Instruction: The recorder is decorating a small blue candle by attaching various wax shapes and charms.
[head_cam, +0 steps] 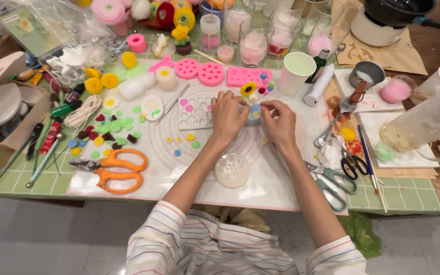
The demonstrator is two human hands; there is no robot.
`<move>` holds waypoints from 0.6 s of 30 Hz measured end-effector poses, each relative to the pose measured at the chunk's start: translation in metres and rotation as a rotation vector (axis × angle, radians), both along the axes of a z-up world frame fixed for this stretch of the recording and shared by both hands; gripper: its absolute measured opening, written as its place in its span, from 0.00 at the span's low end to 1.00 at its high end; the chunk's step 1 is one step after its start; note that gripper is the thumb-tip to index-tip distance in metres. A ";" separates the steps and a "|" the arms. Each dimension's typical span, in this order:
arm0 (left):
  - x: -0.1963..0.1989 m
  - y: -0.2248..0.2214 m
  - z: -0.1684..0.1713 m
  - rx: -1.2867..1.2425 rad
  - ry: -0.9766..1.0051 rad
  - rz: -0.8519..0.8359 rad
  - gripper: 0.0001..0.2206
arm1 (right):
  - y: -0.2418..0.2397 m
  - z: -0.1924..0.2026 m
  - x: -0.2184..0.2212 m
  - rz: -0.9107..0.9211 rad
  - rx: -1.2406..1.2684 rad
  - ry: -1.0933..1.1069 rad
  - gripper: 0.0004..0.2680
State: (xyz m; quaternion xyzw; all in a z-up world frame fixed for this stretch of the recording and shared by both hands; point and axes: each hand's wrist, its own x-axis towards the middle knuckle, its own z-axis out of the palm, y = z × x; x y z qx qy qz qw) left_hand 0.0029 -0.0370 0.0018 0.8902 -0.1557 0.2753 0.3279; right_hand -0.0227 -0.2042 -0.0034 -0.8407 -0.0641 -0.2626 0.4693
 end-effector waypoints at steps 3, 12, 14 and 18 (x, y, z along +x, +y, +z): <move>-0.003 -0.003 0.004 -0.015 0.019 0.005 0.09 | 0.003 0.000 0.001 0.030 0.022 -0.033 0.05; -0.005 -0.013 0.012 0.044 -0.021 0.033 0.08 | 0.000 0.003 -0.006 0.002 0.106 -0.007 0.05; -0.003 -0.014 0.009 0.043 -0.021 0.029 0.08 | 0.000 0.004 -0.008 0.000 0.120 0.006 0.05; -0.002 -0.016 0.007 0.024 -0.008 0.015 0.07 | 0.003 0.010 -0.013 0.006 0.134 0.016 0.04</move>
